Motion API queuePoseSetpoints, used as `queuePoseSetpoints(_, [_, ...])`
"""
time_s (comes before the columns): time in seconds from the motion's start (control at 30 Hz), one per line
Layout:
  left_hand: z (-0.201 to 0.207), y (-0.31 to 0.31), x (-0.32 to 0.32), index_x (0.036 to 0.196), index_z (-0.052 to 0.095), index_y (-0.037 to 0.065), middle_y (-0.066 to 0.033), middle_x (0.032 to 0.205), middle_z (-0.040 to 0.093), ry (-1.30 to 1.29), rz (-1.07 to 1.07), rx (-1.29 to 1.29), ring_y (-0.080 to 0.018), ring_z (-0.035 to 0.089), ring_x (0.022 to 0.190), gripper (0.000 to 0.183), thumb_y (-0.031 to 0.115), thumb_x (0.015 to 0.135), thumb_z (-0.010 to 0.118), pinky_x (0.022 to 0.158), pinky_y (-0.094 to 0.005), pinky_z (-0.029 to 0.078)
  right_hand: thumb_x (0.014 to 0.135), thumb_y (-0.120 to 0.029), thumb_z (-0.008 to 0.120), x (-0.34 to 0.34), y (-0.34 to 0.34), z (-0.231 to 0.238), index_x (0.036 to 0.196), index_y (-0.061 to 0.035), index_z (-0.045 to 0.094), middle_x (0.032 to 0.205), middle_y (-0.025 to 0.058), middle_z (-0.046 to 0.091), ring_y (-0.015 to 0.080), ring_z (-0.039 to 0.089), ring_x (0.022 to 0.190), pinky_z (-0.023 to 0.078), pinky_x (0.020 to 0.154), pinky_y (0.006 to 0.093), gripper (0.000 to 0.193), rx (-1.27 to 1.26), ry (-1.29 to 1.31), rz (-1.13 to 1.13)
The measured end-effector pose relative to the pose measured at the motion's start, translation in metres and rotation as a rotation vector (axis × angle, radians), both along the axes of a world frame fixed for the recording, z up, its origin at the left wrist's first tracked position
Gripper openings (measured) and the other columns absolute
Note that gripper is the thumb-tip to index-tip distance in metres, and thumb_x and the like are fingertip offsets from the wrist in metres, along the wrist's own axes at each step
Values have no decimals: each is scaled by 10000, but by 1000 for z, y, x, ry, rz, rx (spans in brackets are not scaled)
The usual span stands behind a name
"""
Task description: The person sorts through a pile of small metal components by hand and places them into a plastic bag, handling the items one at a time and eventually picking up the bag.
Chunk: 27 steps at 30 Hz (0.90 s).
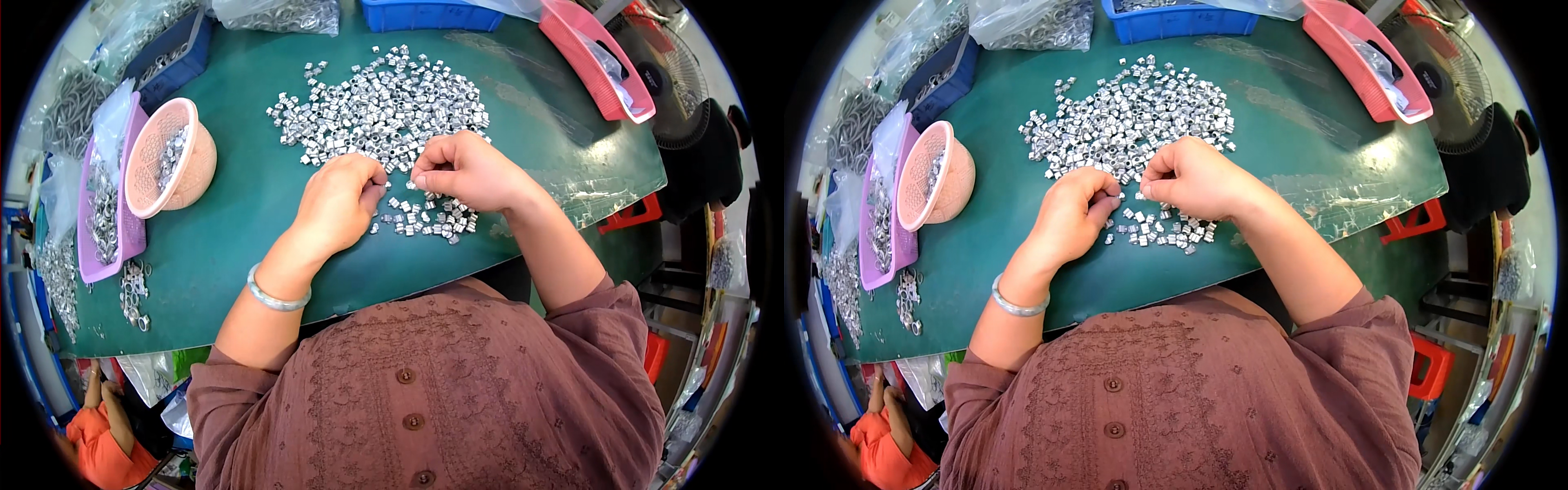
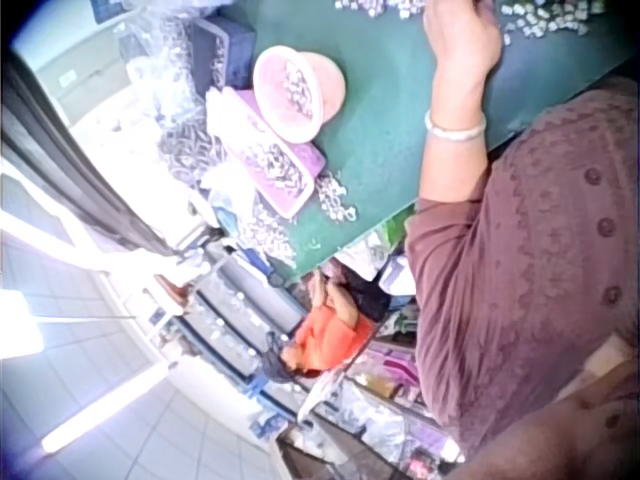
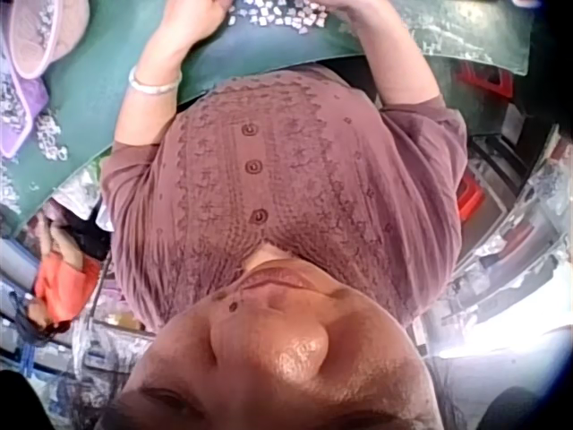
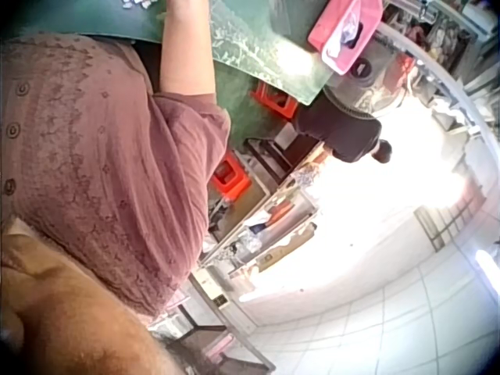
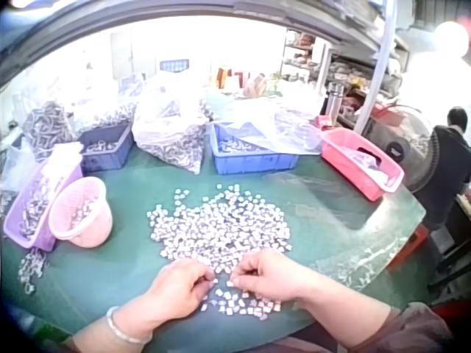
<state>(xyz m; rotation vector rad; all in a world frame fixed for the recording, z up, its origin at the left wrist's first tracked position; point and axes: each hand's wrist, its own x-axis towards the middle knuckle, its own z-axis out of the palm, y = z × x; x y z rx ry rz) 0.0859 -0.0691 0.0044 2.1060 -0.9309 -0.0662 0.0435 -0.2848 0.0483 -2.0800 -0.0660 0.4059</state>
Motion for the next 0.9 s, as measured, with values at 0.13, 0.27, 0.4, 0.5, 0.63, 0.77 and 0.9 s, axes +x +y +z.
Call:
queuePoseSetpoints(0.13, [4, -1, -2, 894, 639, 21, -76, 782, 601, 73, 4, -14, -183, 571, 686, 105, 0, 814, 703, 648, -310, 478, 843, -76, 695, 0, -1, 1, 899, 24, 699, 805, 33, 668, 87, 580, 766, 480, 700, 265, 114, 5, 46, -26])
queuePoseSetpoints(0.27, [9, -1, -2, 901, 635, 13, -57, 813, 607, 146, -31, -28, -136, 550, 682, 95, 1, 832, 699, 638, -281, 468, 846, -78, 696, 0, -2, 4, 905, 11, 704, 801, 19, 672, 79, 581, 761, 480, 702, 259, 107, 23, 69, -35])
queuePoseSetpoints(0.4, [9, -1, -2, 982, 611, 18, -30, 883, 627, 624, -64, -182, -124, 602, 747, 122, -17, 873, 654, 678, -247, 498, 857, -85, 693, -1, 0, 9, 923, 5, 709, 809, 11, 678, 76, 582, 757, 480, 703, 253, 113, 10, 45, -28])
queuePoseSetpoints(0.5, [4, -2, -2, 1071, 594, 7, -59, 951, 646, 1057, -120, -564, -145, 660, 869, 179, -26, 897, 619, 766, -273, 551, 869, -88, 689, -1, 3, 8, 934, 9, 710, 827, 5, 682, 65, 580, 753, 476, 699, 240, 119, 100, 95, -66])
queuePoseSetpoints(0.63, [12, -7, -6, 1175, 593, 12, -75, 1032, 672, 1122, -136, -665, -147, 680, 859, 261, -11, 916, 612, 736, -239, 552, 848, -133, 717, -2, 7, -1, 870, -7, 726, 724, -11, 646, 51, 509, 645, 413, 570, 244, 128, 388, 92, -175])
queuePoseSetpoints(0.77, [12, -8, -7, 1090, 633, 22, -39, 902, 672, 1071, -31, -648, -94, 637, 716, 171, 50, 923, 655, 589, -193, 487, 875, -93, 696, -1, 11, 6, 942, 17, 715, 855, 19, 695, 63, 600, 770, 470, 720, 220, 129, 361, 164, -200])
queuePoseSetpoints(0.9, [9, -4, -2, 1007, 660, 33, -23, 839, 657, 1068, -21, -669, -91, 621, 699, 111, 89, 914, 686, 582, -198, 470, 876, -123, 697, -2, 15, 2, 933, 5, 723, 823, 15, 683, 66, 573, 739, 458, 684, 238, 142, 370, 103, -231])
